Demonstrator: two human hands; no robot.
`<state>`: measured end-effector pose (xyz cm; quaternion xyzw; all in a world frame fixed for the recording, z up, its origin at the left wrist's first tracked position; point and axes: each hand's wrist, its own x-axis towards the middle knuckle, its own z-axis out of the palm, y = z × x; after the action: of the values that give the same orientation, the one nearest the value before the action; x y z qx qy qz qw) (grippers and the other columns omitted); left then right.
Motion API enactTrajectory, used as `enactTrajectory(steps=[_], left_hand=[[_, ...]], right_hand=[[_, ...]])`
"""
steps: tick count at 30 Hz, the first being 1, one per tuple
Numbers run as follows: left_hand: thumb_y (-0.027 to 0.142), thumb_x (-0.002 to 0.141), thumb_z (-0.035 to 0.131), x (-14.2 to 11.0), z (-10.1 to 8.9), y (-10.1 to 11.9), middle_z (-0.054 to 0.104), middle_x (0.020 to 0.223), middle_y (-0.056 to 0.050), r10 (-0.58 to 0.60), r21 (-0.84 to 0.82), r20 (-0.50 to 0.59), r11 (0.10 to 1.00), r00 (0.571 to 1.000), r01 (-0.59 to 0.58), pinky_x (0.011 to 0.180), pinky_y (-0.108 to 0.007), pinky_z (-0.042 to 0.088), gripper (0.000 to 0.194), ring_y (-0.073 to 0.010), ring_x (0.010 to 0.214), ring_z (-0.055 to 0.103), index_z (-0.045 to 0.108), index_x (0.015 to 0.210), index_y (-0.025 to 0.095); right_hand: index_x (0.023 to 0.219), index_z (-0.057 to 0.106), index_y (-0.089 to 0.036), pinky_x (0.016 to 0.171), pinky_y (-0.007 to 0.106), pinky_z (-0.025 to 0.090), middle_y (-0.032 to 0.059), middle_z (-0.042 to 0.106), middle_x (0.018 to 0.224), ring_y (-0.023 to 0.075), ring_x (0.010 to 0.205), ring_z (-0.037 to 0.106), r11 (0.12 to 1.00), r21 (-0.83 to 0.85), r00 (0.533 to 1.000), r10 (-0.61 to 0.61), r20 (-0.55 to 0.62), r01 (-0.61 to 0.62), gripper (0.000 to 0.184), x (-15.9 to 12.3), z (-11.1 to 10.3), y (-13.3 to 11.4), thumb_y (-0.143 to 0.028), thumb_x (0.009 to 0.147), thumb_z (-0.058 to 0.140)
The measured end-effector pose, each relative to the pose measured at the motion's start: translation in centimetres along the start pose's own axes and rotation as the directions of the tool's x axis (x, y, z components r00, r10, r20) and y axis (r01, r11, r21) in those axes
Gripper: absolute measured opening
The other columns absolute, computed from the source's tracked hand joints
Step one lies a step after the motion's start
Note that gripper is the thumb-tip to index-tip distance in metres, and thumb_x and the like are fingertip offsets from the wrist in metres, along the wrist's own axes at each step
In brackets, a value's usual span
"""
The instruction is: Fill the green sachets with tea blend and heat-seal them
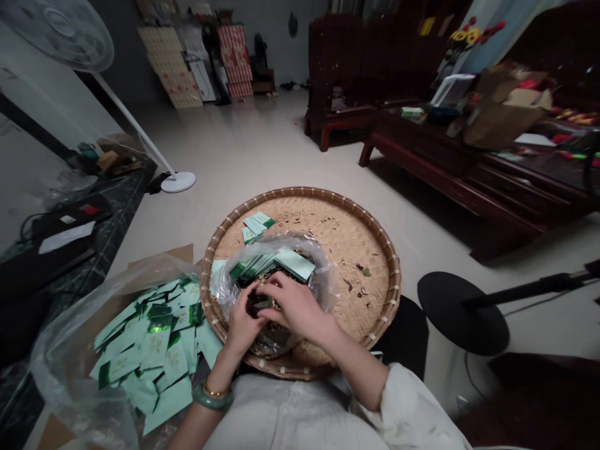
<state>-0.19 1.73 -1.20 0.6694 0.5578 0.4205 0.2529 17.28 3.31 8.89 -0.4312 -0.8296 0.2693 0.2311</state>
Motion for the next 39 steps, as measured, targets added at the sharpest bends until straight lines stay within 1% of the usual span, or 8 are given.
enactTrajectory(steps=[3, 6, 11, 15, 21, 27, 33, 39], left_hand=[[0.024, 0.066, 0.072, 0.4, -0.3, 0.3, 0.066, 0.112, -0.012, -0.208, -0.141, 0.071, 0.966, 0.976, 0.216, 0.084, -0.041, 0.053, 0.057, -0.0261, 0.098, 0.065, 0.055, 0.120, 0.015], [0.026, 0.060, 0.077, 1.1, -1.3, 0.5, 0.071, 0.103, -0.011, -0.354, -0.347, 0.264, 0.833, 0.897, 0.431, 0.080, -0.037, 0.054, 0.058, -0.0244, 0.090, 0.068, 0.059, 0.114, 0.012], [0.024, 0.053, 0.082, 1.5, -3.0, 0.8, 0.075, 0.091, -0.009, -0.405, -0.425, 0.475, 0.672, 0.781, 0.607, 0.081, -0.035, 0.052, 0.040, -0.0237, 0.084, 0.068, 0.071, 0.089, 0.012], [0.023, 0.048, 0.086, 1.5, -3.0, 1.1, 0.076, 0.089, -0.007, -0.413, -0.473, 0.501, 0.605, 0.760, 0.641, 0.076, -0.030, 0.052, 0.043, -0.0216, 0.081, 0.068, 0.073, 0.088, 0.013], [0.043, 0.057, 0.082, 2.1, -1.2, 2.1, 0.072, 0.068, -0.005, -0.478, -0.586, 0.439, 0.489, 0.761, 0.646, 0.055, -0.022, 0.047, 0.042, -0.0141, 0.057, 0.062, 0.074, 0.081, 0.010], [0.049, 0.056, 0.080, 2.1, 0.5, 2.3, 0.067, 0.057, -0.001, -0.548, -0.637, 0.310, 0.487, 0.777, 0.598, 0.050, -0.022, 0.044, 0.044, -0.0116, 0.049, 0.056, 0.073, 0.073, 0.010], [0.047, 0.061, 0.077, 2.0, 1.0, 2.2, 0.064, 0.058, 0.001, -0.547, -0.629, 0.146, 0.592, 0.824, 0.504, 0.051, -0.021, 0.043, 0.038, -0.0110, 0.052, 0.055, 0.072, 0.072, 0.011], [0.040, 0.061, 0.077, 1.9, 1.0, 2.0, 0.072, 0.078, -0.004, -0.517, -0.650, 0.140, 0.595, 0.844, 0.473, 0.065, -0.025, 0.049, 0.038, -0.0160, 0.070, 0.064, 0.071, 0.087, 0.013]], right_hand=[[0.090, 0.069, -0.016, 0.072, 0.026, 0.046, 0.0062, 0.065, 0.089, 0.0158, 0.079, 0.060, 0.998, 0.016, 0.998, 0.060, 0.000, -0.060, 0.011, 0.6, 0.9, 1.1, -0.020, 0.087, 0.059], [0.082, 0.067, -0.014, 0.065, 0.024, 0.046, 0.0031, 0.066, 0.076, 0.0139, 0.069, 0.059, 0.949, 0.264, 0.981, 0.188, -0.042, -0.171, 0.010, 1.3, 1.3, 3.1, -0.019, 0.085, 0.059], [0.077, 0.061, -0.016, 0.055, 0.025, 0.049, -0.0025, 0.060, 0.062, 0.0122, 0.055, 0.057, 0.581, 0.746, 0.922, 0.369, 0.116, -0.326, 0.022, 1.9, 1.8, 5.7, -0.035, 0.071, 0.071], [0.079, 0.059, -0.017, 0.053, 0.024, 0.048, -0.0046, 0.059, 0.061, 0.0101, 0.051, 0.056, 0.468, 0.827, 0.917, 0.376, 0.135, -0.313, 0.030, 1.8, 2.3, 6.2, -0.035, 0.063, 0.077], [0.108, 0.059, -0.016, 0.050, 0.020, 0.041, -0.0079, 0.058, 0.058, 0.0078, 0.048, 0.051, 0.511, 0.799, 0.933, 0.318, 0.167, -0.317, 0.053, 1.9, 3.3, 5.8, -0.029, 0.060, 0.079], [0.065, 0.064, -0.013, 0.041, 0.019, 0.032, -0.0042, 0.053, 0.048, 0.0066, 0.042, 0.043, 0.572, 0.732, 0.893, 0.436, 0.111, -0.371, 0.032, 2.1, 4.6, 6.6, -0.043, 0.064, 0.075], [0.069, 0.059, -0.015, 0.039, 0.018, 0.034, -0.0055, 0.051, 0.053, 0.0071, 0.044, 0.042, 0.573, 0.746, 0.894, 0.443, 0.066, -0.340, 0.035, 1.9, 5.7, 6.3, -0.048, 0.066, 0.071], [0.062, 0.059, -0.015, 0.042, 0.019, 0.033, -0.0055, 0.050, 0.049, 0.0075, 0.045, 0.042, 0.638, 0.723, 0.906, 0.422, -0.039, -0.266, 0.035, 1.6, 6.1, 6.3, -0.047, 0.069, 0.071]])
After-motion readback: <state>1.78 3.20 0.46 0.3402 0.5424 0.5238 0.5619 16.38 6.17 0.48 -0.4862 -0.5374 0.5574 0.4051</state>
